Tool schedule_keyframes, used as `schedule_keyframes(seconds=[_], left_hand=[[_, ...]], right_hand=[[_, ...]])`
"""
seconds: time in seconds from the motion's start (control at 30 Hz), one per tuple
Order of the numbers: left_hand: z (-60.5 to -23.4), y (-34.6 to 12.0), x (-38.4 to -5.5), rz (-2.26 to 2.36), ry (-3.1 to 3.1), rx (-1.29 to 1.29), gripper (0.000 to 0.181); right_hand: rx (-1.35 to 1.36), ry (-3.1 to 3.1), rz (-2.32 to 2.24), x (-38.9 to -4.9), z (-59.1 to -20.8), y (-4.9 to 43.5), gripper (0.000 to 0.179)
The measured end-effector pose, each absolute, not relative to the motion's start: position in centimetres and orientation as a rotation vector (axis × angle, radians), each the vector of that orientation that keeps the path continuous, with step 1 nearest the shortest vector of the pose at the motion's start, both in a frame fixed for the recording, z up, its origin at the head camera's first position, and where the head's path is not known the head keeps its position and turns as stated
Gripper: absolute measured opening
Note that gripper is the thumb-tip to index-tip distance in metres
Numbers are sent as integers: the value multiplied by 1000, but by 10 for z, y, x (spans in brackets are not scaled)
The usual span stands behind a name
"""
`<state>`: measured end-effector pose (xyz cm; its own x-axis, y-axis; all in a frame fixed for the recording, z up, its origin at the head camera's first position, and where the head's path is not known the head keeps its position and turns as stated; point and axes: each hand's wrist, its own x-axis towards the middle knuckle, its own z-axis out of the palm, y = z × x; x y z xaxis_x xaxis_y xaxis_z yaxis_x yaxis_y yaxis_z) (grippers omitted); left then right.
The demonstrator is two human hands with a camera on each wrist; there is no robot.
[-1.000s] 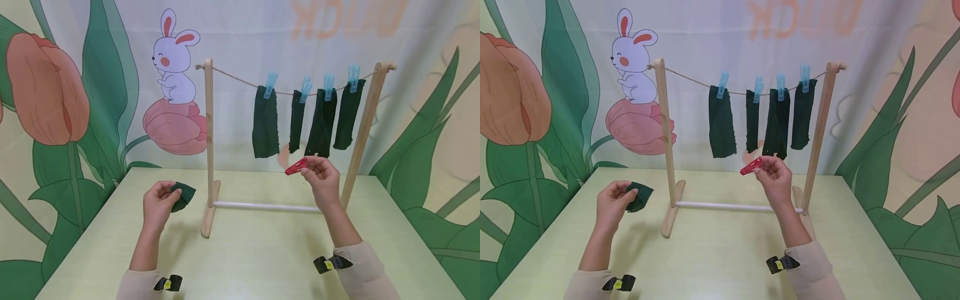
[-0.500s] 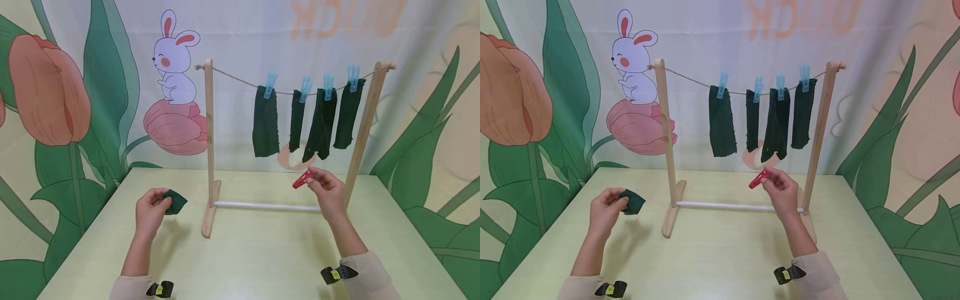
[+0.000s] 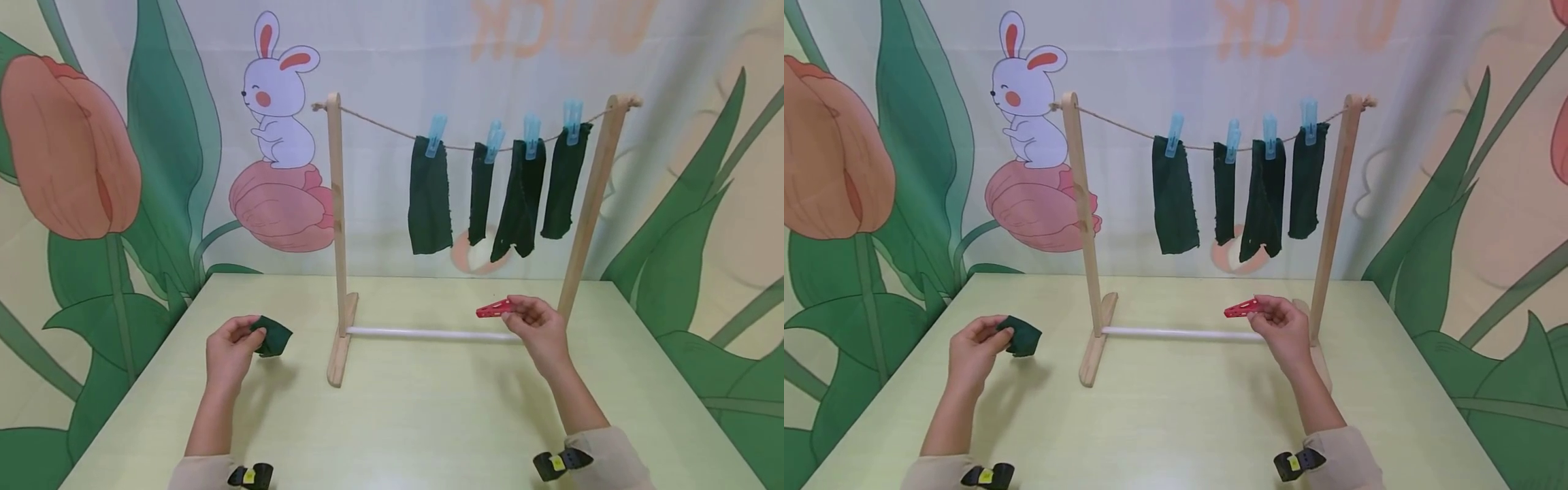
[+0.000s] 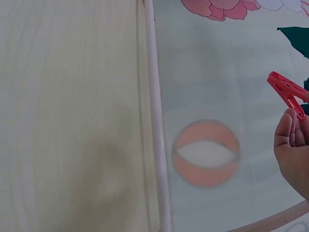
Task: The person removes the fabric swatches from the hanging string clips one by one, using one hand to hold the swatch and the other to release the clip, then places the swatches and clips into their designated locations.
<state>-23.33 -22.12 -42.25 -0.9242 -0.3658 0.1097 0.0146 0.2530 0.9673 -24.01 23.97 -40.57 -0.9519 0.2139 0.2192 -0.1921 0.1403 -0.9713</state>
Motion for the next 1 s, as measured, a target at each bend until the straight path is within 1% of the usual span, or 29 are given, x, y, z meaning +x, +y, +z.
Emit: schedule_keyframes(seconds=[0.43, 0.73, 1.0], left_hand=[[-439, -248, -236, -1836, -2140, 407, 31], [-447, -260, -220, -1907, -2107, 478, 31], [-455, -273, -200, -1882, -2249, 518, 34]], right_hand=[[-55, -2199, 1960, -240, -435, 253, 34], [-55, -2274, 1958, -241, -452, 262, 31], [-43, -2316, 1945, -242, -466, 275, 36]])
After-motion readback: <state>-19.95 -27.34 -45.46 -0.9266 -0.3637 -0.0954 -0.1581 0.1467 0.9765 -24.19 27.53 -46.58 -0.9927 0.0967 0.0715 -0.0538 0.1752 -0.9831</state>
